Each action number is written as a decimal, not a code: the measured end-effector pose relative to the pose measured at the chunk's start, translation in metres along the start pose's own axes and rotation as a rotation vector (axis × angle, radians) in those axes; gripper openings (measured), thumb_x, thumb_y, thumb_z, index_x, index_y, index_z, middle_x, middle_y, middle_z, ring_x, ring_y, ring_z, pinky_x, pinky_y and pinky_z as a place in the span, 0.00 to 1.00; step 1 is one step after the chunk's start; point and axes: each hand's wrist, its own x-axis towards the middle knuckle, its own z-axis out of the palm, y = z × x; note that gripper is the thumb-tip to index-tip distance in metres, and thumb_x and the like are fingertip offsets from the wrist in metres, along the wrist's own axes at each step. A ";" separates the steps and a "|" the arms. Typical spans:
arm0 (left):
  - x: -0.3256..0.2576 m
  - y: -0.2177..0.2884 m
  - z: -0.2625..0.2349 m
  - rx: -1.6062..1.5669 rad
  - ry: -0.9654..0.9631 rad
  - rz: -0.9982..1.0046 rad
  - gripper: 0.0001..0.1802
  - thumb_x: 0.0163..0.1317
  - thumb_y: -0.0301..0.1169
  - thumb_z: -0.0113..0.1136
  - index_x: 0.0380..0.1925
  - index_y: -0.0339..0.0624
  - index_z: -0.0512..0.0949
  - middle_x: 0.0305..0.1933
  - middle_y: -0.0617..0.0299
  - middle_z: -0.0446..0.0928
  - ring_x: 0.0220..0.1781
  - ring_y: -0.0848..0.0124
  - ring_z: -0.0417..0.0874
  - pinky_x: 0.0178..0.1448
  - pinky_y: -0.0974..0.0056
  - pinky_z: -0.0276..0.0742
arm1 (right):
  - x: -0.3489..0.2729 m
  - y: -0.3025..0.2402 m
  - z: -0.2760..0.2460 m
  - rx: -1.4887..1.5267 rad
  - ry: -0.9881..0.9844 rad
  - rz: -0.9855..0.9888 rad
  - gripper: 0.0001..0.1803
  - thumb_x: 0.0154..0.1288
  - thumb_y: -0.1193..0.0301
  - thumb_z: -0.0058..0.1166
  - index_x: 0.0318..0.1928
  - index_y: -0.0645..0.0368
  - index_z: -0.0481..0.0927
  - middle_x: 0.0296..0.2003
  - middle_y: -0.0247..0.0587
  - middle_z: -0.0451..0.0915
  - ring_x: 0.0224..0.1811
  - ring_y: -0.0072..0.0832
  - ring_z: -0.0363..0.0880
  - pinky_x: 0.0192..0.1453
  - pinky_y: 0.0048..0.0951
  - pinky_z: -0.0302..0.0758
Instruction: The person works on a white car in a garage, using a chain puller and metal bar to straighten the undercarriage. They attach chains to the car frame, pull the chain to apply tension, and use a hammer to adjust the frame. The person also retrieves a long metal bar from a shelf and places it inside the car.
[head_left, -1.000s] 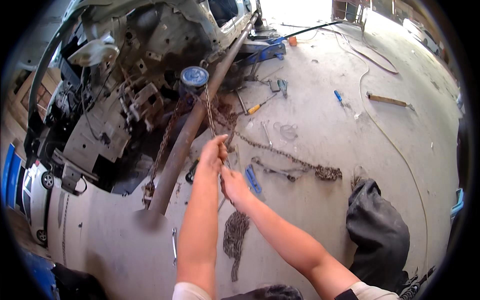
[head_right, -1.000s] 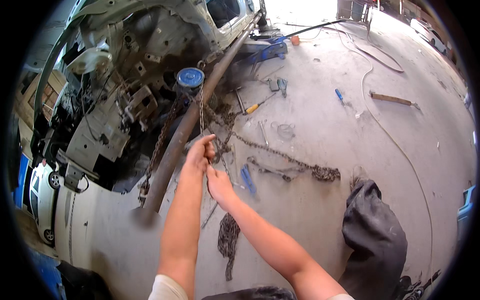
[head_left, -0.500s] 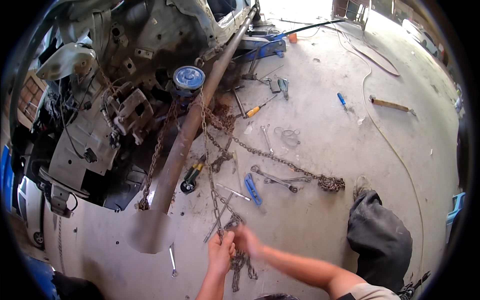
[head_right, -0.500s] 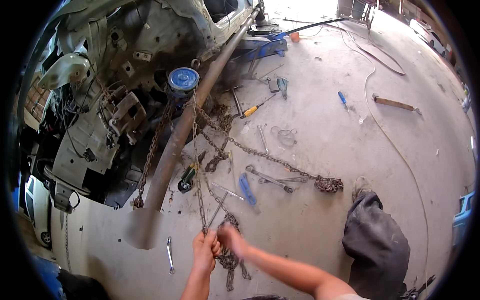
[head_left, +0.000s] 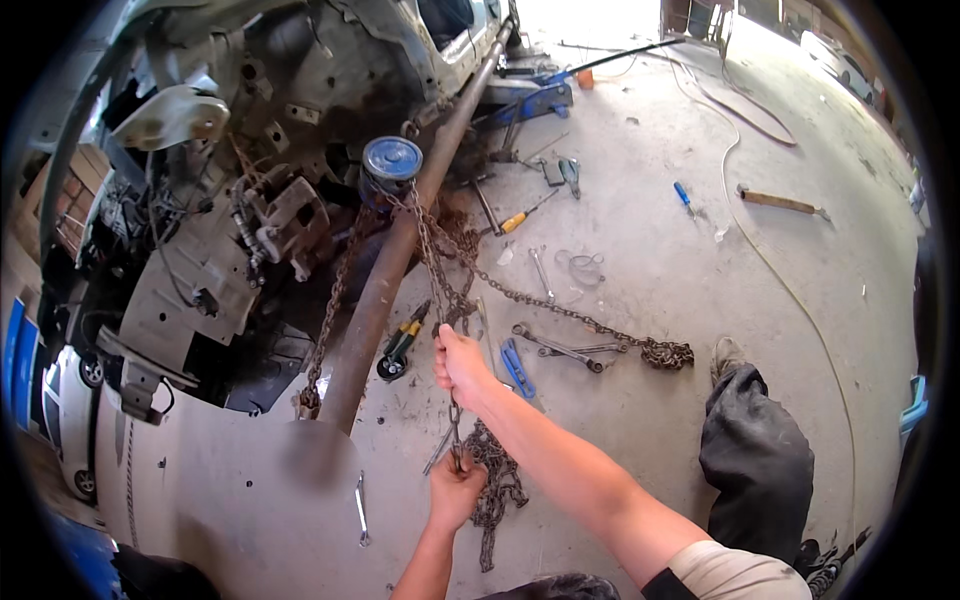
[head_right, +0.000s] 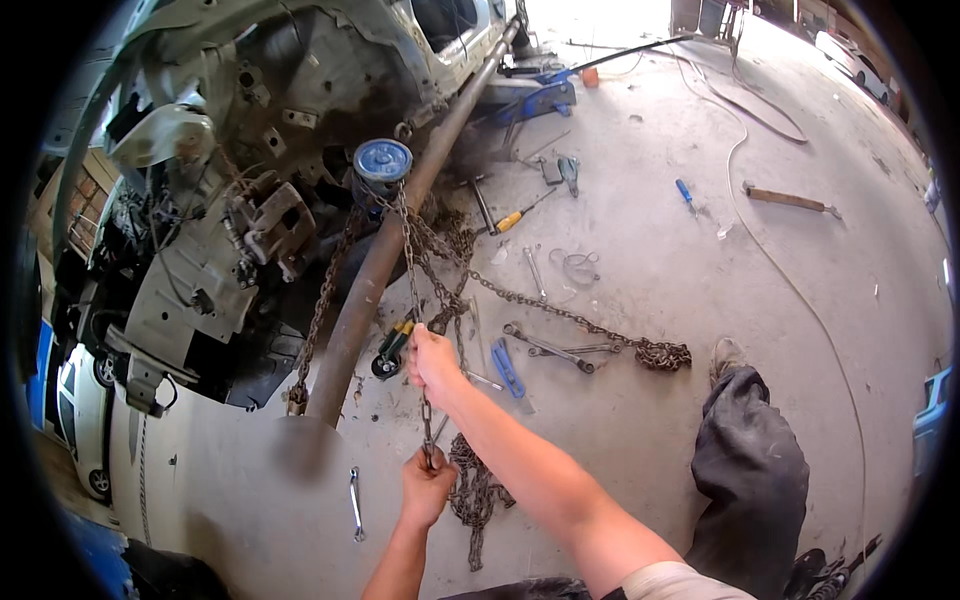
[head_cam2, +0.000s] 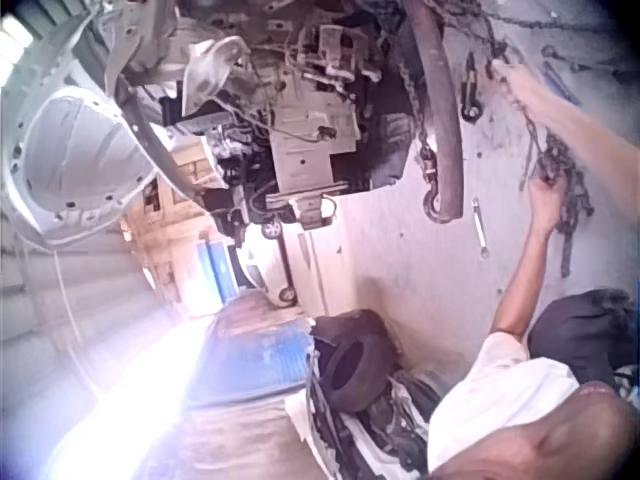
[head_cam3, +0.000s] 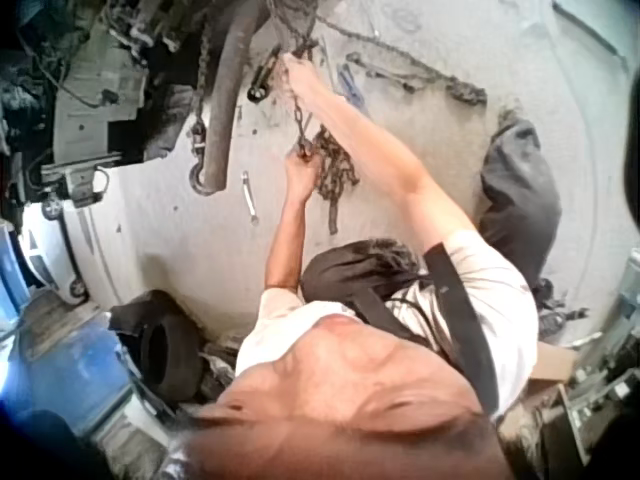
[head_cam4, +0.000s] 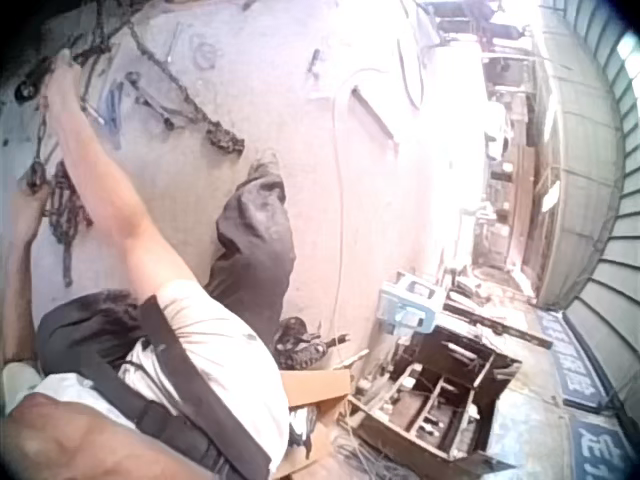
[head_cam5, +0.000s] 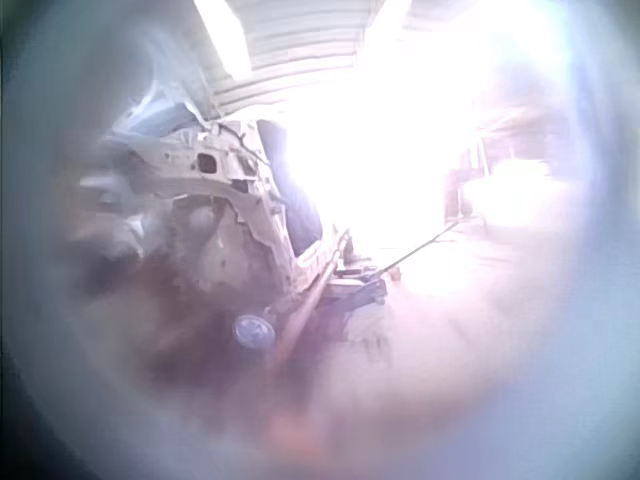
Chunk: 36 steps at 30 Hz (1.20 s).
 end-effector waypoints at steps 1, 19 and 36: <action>0.009 -0.011 -0.002 0.047 0.003 -0.012 0.11 0.53 0.22 0.57 0.21 0.44 0.64 0.19 0.69 0.66 0.18 0.83 0.62 0.19 0.74 0.56 | 0.006 0.000 -0.004 0.006 -0.007 0.031 0.18 0.70 0.55 0.38 0.26 0.51 0.63 0.14 0.23 0.54 0.11 0.17 0.48 0.14 0.23 0.47; 0.260 0.103 0.029 -0.175 -0.010 -0.200 0.14 0.53 0.35 0.61 0.16 0.50 0.66 0.12 0.72 0.59 0.12 0.79 0.54 0.16 0.70 0.50 | 0.003 -0.036 -0.011 -0.262 -0.081 0.165 0.21 0.71 0.52 0.32 0.25 0.51 0.63 0.13 0.22 0.55 0.10 0.18 0.47 0.13 0.23 0.44; -0.049 -0.006 0.012 -0.240 0.020 -0.233 0.10 0.58 0.24 0.54 0.24 0.45 0.63 0.19 0.71 0.62 0.16 0.83 0.60 0.19 0.75 0.56 | -0.116 0.123 -0.139 -0.225 -0.509 0.205 0.42 0.64 0.35 0.17 0.46 0.60 0.71 0.37 0.35 0.72 0.43 0.23 0.69 0.52 0.25 0.65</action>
